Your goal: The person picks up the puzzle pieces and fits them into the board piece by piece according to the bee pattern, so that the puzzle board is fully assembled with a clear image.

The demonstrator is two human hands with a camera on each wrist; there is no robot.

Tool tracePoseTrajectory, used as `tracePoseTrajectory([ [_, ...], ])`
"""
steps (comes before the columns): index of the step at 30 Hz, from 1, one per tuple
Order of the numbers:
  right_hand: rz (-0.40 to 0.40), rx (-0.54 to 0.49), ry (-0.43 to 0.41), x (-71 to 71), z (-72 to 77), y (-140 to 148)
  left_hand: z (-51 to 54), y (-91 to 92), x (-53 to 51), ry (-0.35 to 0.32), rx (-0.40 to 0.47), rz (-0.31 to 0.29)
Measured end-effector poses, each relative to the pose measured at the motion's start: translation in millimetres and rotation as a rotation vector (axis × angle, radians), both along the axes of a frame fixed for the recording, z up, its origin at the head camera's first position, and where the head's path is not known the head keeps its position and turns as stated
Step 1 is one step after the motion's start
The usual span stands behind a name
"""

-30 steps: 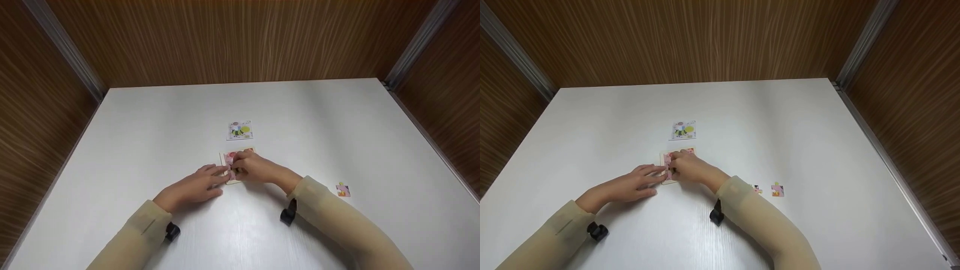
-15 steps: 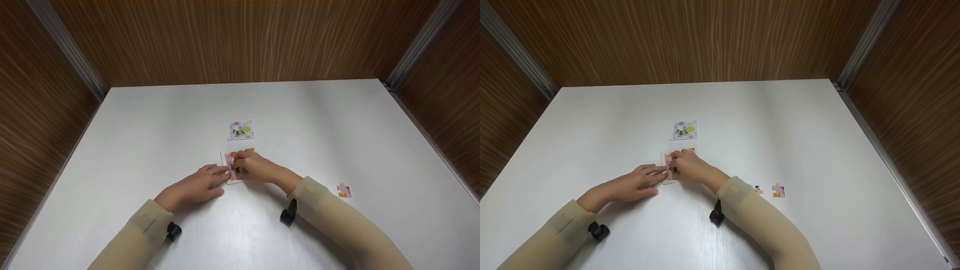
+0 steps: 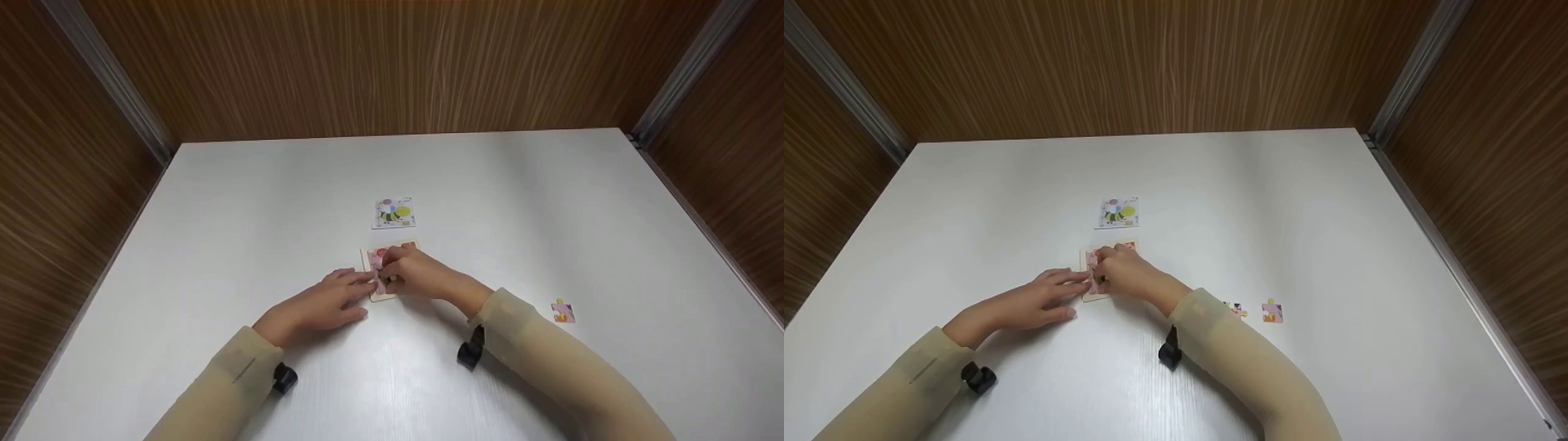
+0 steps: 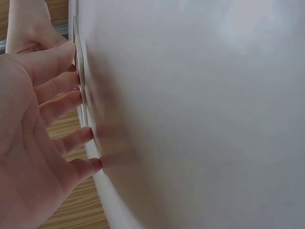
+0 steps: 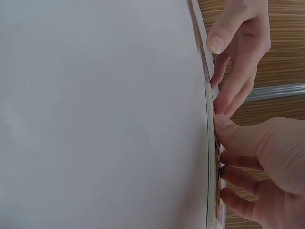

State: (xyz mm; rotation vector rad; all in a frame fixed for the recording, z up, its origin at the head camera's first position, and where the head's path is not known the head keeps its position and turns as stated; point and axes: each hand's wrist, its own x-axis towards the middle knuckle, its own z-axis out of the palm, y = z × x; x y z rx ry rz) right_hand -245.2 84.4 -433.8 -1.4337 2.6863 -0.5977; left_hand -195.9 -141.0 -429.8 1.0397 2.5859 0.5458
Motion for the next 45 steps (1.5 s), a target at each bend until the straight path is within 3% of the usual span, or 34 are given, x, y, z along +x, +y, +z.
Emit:
tracePoseTrajectory([
  [9, 0.044, 0.028, 0.030, 1.1, 1.4, 2.7, -0.2, 3.1, -0.3, 0.005, 0.009, 0.003],
  [17, -0.010, -0.015, -0.067, -1.6, -0.3, 1.2, -1.5, 3.0, -2.3, 0.020, -0.057, 0.028],
  [22, 0.000, -0.009, -0.054, -1.2, -0.6, -0.5, -3.1, 2.9, -3.5, 0.049, -0.058, 0.000],
  [33, -0.043, 0.065, -0.043, 1.6, 5.0, -3.0, -0.3, 3.2, -4.6, 0.012, -0.026, 0.015],
  [40, -0.033, 0.031, -0.054, 1.9, 17.3, -0.4, 2.3, 4.0, -5.5, 0.000, 0.004, 0.049],
  [45, -0.079, 0.034, -0.083, 3.2, 29.2, 8.5, 2.5, 7.2, -7.7, -0.007, -0.006, 0.074],
])
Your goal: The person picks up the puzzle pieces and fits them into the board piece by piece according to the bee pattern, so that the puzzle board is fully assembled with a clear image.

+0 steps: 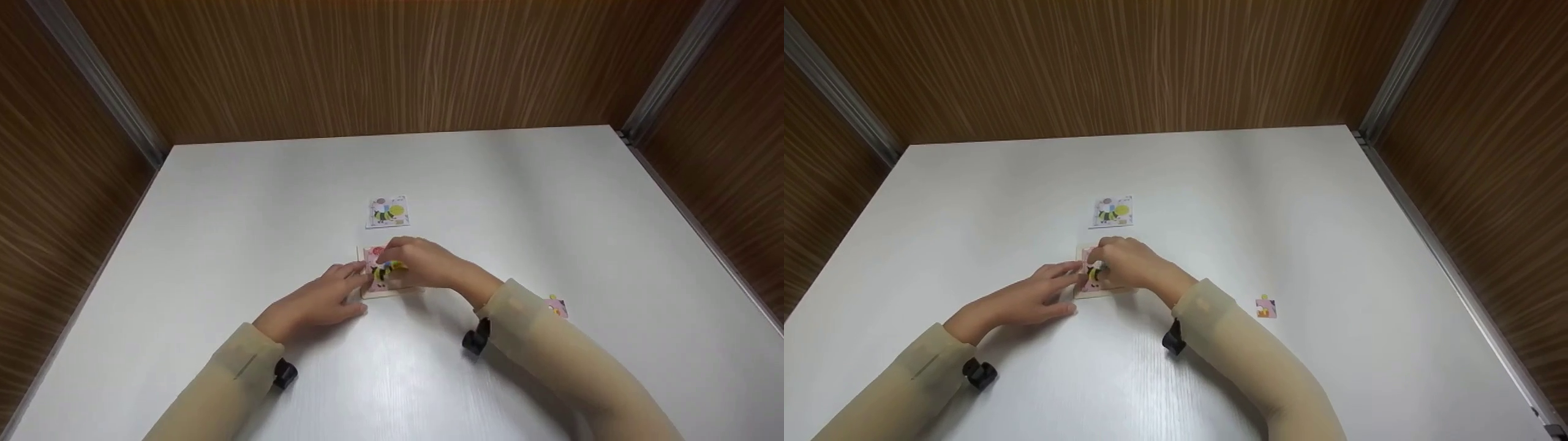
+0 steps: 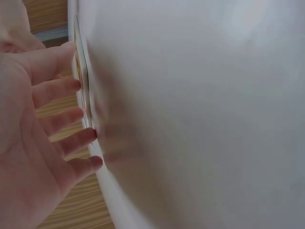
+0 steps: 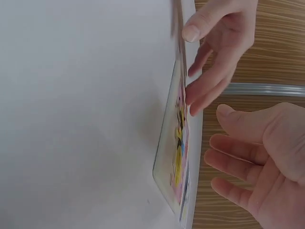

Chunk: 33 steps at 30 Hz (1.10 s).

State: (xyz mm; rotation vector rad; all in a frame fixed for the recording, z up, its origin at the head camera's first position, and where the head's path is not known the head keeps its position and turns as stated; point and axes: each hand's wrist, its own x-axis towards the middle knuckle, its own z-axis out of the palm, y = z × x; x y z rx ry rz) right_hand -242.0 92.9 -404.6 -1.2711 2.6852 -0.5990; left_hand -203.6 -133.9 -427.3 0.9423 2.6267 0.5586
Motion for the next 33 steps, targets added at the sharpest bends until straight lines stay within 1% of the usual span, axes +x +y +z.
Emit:
tracePoseTrajectory([
  [2, -0.012, 0.015, -0.007, 0.8, 0.7, 5.3, -1.1, 1.2, -1.3, 0.021, -0.004, -0.005],
  [6, -0.009, 0.000, -0.012, 3.1, -1.8, 16.5, -4.9, 4.1, -4.5, 0.081, -0.021, -0.006],
  [7, -0.011, -0.008, -0.012, 4.0, -2.1, 19.4, -5.4, 4.8, -4.9, 0.082, -0.028, -0.003],
  [9, -0.018, -0.016, -0.013, 6.3, -2.1, 24.7, -5.6, 6.3, -5.2, 0.069, -0.050, 0.001],
  [14, -0.058, -0.003, -0.009, 14.8, 1.1, 38.6, -4.3, 11.2, -5.3, 0.008, -0.086, -0.025],
  [18, -0.087, 0.010, 0.007, 24.2, 5.4, 54.9, -5.1, 15.4, -7.0, -0.015, -0.083, -0.045],
  [22, -0.129, 0.018, 0.024, 35.2, 10.2, 79.4, -6.4, 16.6, -8.4, -0.011, -0.080, -0.058],
  [26, -0.161, -0.005, 0.045, 45.2, 13.5, 109.4, -7.3, 15.8, -9.6, 0.000, -0.088, -0.075],
  [30, -0.200, -0.031, 0.041, 53.2, 13.6, 138.9, -7.5, 14.0, -9.7, -0.011, -0.080, -0.073],
  [33, -0.244, -0.033, 0.024, 58.6, 11.2, 156.1, -7.9, 13.4, -9.9, -0.013, -0.078, -0.070],
])
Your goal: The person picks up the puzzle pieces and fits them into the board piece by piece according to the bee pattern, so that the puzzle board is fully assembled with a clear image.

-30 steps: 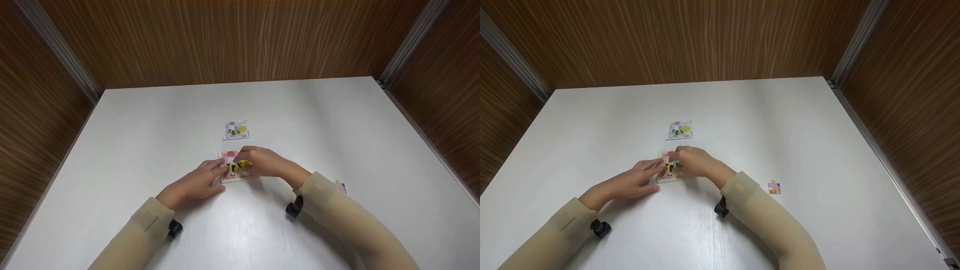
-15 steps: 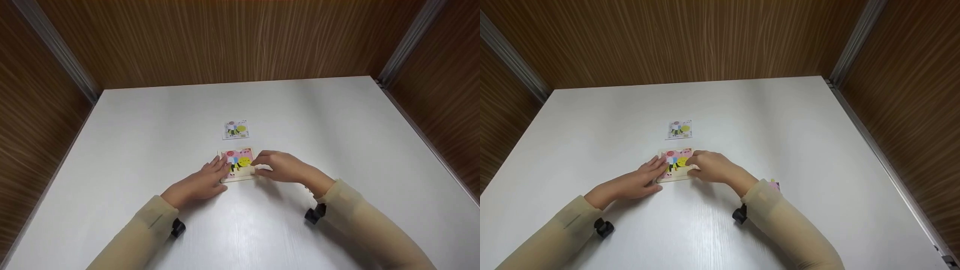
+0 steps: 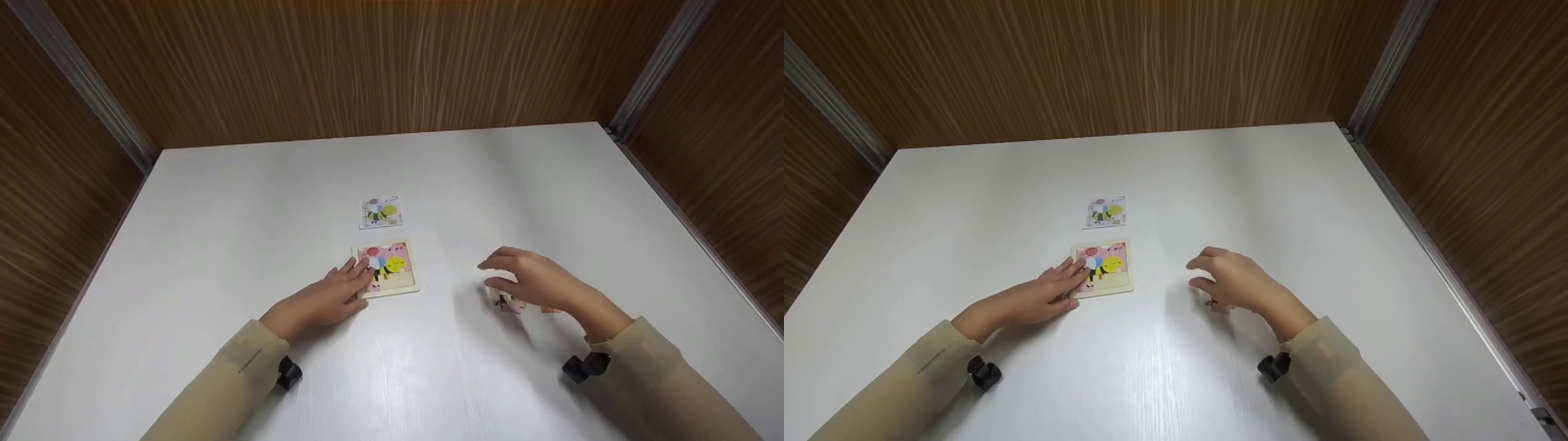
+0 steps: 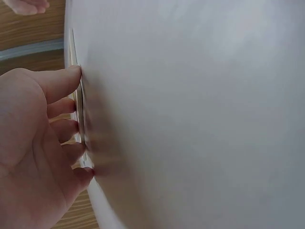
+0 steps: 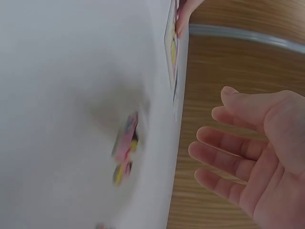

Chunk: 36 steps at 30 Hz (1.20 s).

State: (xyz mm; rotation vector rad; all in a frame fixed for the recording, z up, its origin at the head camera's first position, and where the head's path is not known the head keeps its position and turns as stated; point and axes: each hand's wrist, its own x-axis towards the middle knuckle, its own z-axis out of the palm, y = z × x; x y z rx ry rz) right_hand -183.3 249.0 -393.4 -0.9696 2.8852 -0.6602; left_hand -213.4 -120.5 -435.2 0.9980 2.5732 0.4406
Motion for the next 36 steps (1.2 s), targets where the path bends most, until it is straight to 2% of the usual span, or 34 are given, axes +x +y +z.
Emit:
tracePoseTrajectory([
  [11, -0.083, 0.021, -0.057, 11.3, -19.2, 30.3, -3.5, 1.1, -0.8, 0.001, -0.012, 0.010],
  [21, -0.048, 0.045, -0.048, 15.0, -29.6, 37.7, -2.3, -0.2, -1.0, -0.007, -0.003, -0.003],
  [30, -0.014, 0.032, -0.097, 16.8, -31.5, 44.8, -2.8, -2.4, -1.5, 0.005, -0.004, -0.002],
  [36, -0.023, 0.016, -0.142, 18.2, -32.9, 46.8, -2.4, -2.2, -2.2, 0.013, -0.003, -0.010],
])
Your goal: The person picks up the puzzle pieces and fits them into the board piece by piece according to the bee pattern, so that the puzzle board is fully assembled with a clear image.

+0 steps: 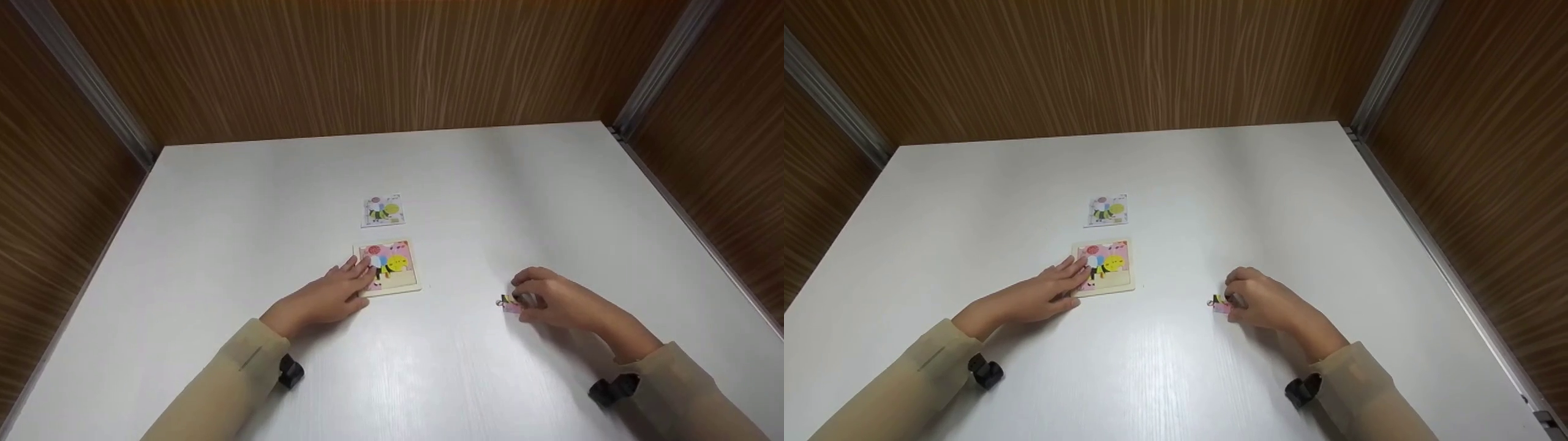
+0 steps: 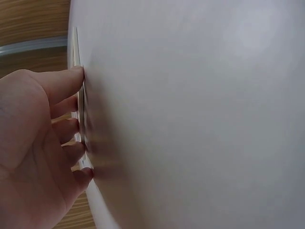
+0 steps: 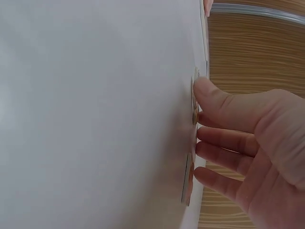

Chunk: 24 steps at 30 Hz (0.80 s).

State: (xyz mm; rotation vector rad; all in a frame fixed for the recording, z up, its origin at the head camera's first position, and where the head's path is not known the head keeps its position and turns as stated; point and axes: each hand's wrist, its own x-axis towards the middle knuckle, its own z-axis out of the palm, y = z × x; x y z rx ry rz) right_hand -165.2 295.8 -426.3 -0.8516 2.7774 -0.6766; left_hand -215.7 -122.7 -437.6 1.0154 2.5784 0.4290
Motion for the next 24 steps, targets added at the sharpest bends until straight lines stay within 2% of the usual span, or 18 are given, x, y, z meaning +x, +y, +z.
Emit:
tracePoseTrajectory([
  [12, -0.017, -0.006, 0.069, 1.6, -4.8, -0.9, -1.9, -0.8, -0.9, 0.003, 0.005, -0.005],
  [19, 0.033, -0.043, 0.171, -0.3, -9.3, -0.9, -2.8, -1.6, -0.6, 0.010, 0.005, -0.009],
  [24, 0.007, 0.001, 0.133, -0.8, -8.2, -0.7, -2.2, -1.0, -0.8, 0.011, 0.011, -0.006],
])
